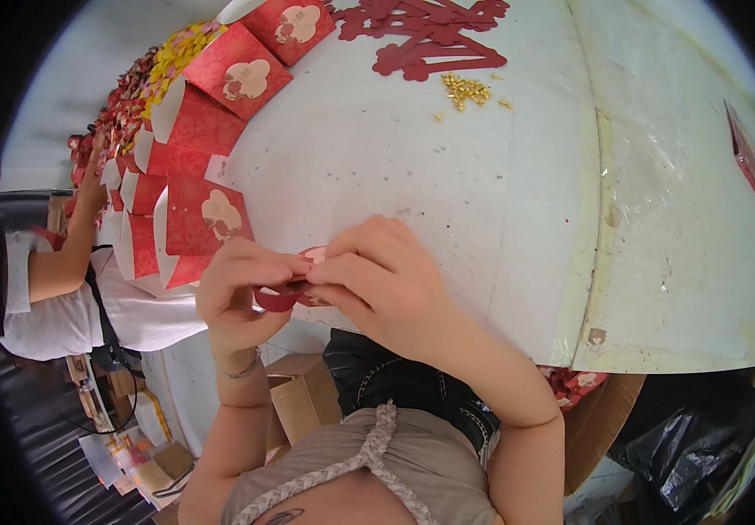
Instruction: The person assembles small red paper boxes by folding and tucking flaps, then inserts a yellow candy into each box. The finished boxes are placed on the table. Another person works nearby.
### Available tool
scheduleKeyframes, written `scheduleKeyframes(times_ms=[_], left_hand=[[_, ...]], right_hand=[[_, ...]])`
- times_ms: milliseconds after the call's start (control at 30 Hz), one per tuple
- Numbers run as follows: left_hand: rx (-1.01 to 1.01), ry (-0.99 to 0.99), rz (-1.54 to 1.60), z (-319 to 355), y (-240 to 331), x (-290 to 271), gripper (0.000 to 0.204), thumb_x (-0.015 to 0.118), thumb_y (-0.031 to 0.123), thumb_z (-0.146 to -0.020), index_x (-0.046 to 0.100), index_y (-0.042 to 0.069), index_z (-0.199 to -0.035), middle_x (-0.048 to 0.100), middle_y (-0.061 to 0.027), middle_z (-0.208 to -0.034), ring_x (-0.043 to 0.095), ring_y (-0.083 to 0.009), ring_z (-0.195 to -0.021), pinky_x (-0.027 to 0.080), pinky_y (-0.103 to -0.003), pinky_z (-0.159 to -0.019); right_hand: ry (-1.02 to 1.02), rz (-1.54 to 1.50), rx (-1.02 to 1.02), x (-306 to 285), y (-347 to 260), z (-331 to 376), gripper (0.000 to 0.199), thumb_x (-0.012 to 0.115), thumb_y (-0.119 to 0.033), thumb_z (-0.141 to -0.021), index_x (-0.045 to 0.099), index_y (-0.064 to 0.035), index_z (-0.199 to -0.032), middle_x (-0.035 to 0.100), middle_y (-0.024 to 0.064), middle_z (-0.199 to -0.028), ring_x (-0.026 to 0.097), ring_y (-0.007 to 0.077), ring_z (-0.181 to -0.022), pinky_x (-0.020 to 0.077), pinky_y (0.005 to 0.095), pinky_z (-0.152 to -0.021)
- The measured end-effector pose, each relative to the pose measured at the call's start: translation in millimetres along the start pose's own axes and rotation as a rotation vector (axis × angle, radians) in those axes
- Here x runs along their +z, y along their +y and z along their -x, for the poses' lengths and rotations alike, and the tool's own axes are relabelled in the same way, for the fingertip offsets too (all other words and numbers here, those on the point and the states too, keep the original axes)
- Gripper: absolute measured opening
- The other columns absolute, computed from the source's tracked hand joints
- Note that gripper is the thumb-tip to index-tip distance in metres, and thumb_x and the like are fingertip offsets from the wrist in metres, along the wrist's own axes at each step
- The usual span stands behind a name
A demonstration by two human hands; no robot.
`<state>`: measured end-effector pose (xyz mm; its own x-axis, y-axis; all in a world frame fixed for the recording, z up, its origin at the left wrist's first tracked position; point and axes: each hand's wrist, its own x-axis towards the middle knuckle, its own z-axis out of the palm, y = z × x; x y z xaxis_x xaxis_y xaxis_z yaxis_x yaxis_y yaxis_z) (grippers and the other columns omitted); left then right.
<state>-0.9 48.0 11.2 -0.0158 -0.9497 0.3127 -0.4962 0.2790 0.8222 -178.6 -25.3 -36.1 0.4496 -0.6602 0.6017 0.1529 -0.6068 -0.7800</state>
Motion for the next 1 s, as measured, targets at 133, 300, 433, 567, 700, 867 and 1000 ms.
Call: scheduleKeyframes(times_ms=[133,300,433,567,700,867,1000], left_hand=[[-0.291,0.083,0.346,-1.2,2.8,10.3,0.032,0.065,-0.004,-0.055,0.065,0.0,-0.087,0.061,-0.0107,-0.095,0.058,-0.0208,-0.087,0.049,-0.031,-0.076],[-0.053,-0.131,0.091,-7.1,-5.8,0.2,0.031,0.064,-0.005,-0.058,0.064,0.001,-0.088,0.057,-0.0088,-0.1,0.057,-0.0197,-0.091,0.048,-0.031,-0.078],[-0.19,-0.254,0.309,-10.5,-11.4,-0.7,0.027,0.064,-0.005,-0.062,0.063,0.0,-0.088,0.058,-0.0087,-0.098,0.057,-0.0182,-0.09,0.047,-0.029,-0.079],[-0.177,-0.252,0.343,-7.0,-18.2,1.0,0.021,0.065,-0.004,-0.067,0.062,0.0,-0.087,0.059,-0.0083,-0.096,0.058,-0.0176,-0.089,0.047,-0.028,-0.078],[-0.102,-0.083,0.161,6.8,-17.4,8.9,0.015,0.064,-0.005,-0.073,0.061,-0.002,-0.086,0.059,-0.0083,-0.096,0.061,-0.0156,-0.08,0.05,-0.026,-0.066],[-0.052,-0.043,-0.003,3.9,-6.5,8.4,0.015,0.065,-0.005,-0.073,0.059,-0.003,-0.086,0.059,-0.0088,-0.095,0.061,-0.0143,-0.069,0.051,-0.024,-0.055],[-0.065,-0.04,-0.026,1.1,-5.9,6.9,0.018,0.066,-0.004,-0.071,0.058,-0.003,-0.087,0.059,-0.0093,-0.094,0.06,-0.0165,-0.067,0.05,-0.025,-0.057]], right_hand=[[-0.005,0.058,-0.152,1.3,1.3,-2.9,0.022,0.075,0.0,-0.063,0.065,-0.0051,-0.082,0.063,0.0052,-0.093,0.053,0.0192,-0.07,0.0414,0.0285,-0.061],[0.017,0.071,-0.176,1.5,2.0,-3.6,0.024,0.076,-0.003,-0.061,0.065,-0.0054,-0.082,0.061,0.0042,-0.088,0.054,0.0197,-0.069,0.0413,0.0302,-0.061],[0.015,0.062,-0.252,3.7,4.4,-0.4,0.024,0.075,-0.003,-0.06,0.065,-0.0059,-0.081,0.061,0.0038,-0.086,0.055,0.0202,-0.072,0.0418,0.0311,-0.063],[0.047,0.079,-0.267,7.5,3.4,0.0,0.022,0.073,-0.004,-0.06,0.062,-0.0061,-0.079,0.061,0.0031,-0.085,0.057,0.0209,-0.076,0.0423,0.032,-0.069],[0.005,0.051,-0.135,5.4,-0.7,-5.4,0.022,0.074,-0.004,-0.063,0.061,-0.0065,-0.081,0.063,0.004,-0.087,0.058,0.0226,-0.078,0.0421,0.0339,-0.074],[-0.169,0.029,0.019,-9.6,-5.4,-11.8,0.023,0.074,-0.001,-0.066,0.058,-0.0065,-0.082,0.062,0.0066,-0.091,0.059,0.0227,-0.078,0.0434,0.0336,-0.074],[-0.048,-0.317,0.419,-3.2,-15.6,-11.2,0.021,0.071,0.006,-0.07,0.057,-0.0053,-0.08,0.056,0.0054,-0.084,0.059,0.0177,-0.077,0.047,0.028,-0.062]])
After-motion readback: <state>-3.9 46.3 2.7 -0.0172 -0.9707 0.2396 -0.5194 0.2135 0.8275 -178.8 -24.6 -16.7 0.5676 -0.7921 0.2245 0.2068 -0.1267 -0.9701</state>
